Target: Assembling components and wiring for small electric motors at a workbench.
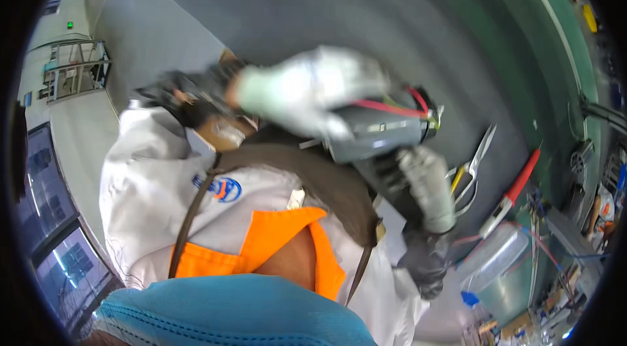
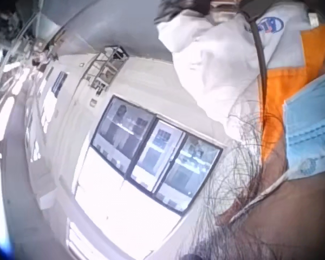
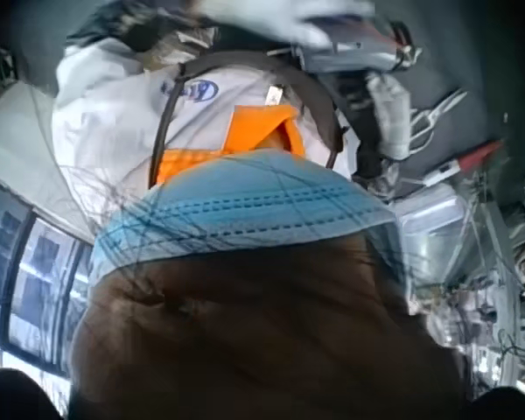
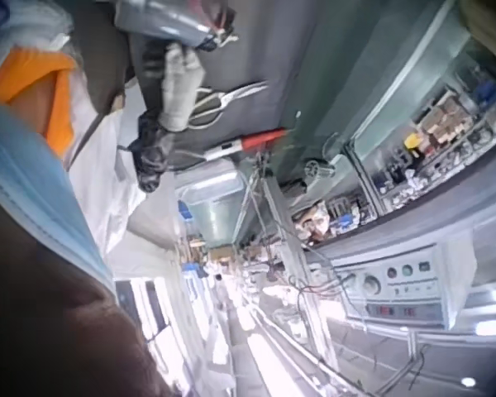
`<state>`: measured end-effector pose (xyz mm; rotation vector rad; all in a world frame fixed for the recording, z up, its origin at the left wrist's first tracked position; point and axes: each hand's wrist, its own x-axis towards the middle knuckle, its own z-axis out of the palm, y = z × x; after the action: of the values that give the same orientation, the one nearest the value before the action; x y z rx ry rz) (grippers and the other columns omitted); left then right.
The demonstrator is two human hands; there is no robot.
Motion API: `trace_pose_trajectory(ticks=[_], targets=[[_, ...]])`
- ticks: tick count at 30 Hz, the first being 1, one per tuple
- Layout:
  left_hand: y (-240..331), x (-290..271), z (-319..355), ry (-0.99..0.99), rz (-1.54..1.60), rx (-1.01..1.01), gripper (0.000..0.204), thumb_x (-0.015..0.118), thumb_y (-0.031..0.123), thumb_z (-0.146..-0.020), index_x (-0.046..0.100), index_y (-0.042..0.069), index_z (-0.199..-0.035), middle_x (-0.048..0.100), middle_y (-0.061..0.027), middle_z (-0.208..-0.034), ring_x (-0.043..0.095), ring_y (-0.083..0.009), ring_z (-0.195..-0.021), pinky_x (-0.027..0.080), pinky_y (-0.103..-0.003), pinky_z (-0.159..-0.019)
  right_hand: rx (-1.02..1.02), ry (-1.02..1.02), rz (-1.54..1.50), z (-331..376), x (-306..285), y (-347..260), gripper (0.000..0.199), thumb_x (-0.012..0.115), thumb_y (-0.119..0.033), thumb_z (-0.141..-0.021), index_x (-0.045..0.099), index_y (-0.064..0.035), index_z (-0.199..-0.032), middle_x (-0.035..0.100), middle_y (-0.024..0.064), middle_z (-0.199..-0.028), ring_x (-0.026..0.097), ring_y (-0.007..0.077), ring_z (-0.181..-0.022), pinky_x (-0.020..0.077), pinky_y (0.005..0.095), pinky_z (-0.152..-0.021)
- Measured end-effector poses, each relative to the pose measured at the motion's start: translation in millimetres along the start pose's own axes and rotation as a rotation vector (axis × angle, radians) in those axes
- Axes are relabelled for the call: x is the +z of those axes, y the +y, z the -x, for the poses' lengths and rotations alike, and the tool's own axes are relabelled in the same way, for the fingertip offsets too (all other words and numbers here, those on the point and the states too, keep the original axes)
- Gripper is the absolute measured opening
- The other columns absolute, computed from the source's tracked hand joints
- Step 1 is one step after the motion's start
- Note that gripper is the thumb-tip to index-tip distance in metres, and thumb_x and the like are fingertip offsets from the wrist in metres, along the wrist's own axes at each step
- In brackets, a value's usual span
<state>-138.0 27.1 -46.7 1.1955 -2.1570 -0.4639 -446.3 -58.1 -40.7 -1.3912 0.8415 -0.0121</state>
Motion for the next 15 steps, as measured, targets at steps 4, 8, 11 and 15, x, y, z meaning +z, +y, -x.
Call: trace_pose_trajectory(ticks=[4,8,11,15], targets=[[10,55,-24,0.222,0.06,0.016,0.068,0.07,0.039,-0.082,0.055,0.005,-0.139,0.058,-0.0215,-0.13,0.062,-0.04,-0.111,0.053,-0.05,-0.09,0.015,0.165,-0.494,-5,13,19,0.03,0.069,-0.026,-0.099,0.066,0.0035,-0.107,0.065,0.0033,-0.083,0.058,0.0093,-0.064,0.0513,0.0246,-0.062],[-32,85,-144,0.463,-0.051,-0.194,0.06,0.069,0.036,-0.084,0.057,0.005,-0.135,0.059,-0.0253,-0.115,0.063,-0.0427,-0.101,0.055,-0.052,-0.079,-0.405,0.555,-0.015,-51,-58,-10,0.033,0.051,-0.026,-0.108,0.066,0.0023,-0.101,0.067,0.0051,-0.093,0.058,0.0075,-0.084,0.0487,0.0249,-0.074],[-79,98,-257,0.645,-0.117,-0.508,0.034,0.071,0.036,-0.08,0.073,0.007,-0.096,0.069,-0.0162,-0.09,0.071,-0.0327,-0.082,0.056,-0.046,-0.071,-0.419,0.682,-0.145,-86,-105,-14,0.04,0.055,-0.018,-0.106,0.055,0.0099,-0.135,0.064,0.0135,-0.129,0.061,0.0157,-0.111,0.0481,0.0307,-0.098],[-236,94,-268,0.283,0.027,0.097,0.024,0.061,0.022,-0.091,0.073,0.003,-0.097,0.071,-0.0142,-0.086,0.07,-0.0267,-0.083,0.054,-0.038,-0.076,-0.472,0.663,0.187,-57,-56,-58,0.042,0.054,-0.015,-0.106,0.053,0.01,-0.139,0.063,0.0162,-0.133,0.062,0.0204,-0.116,0.0481,0.0329,-0.102]])
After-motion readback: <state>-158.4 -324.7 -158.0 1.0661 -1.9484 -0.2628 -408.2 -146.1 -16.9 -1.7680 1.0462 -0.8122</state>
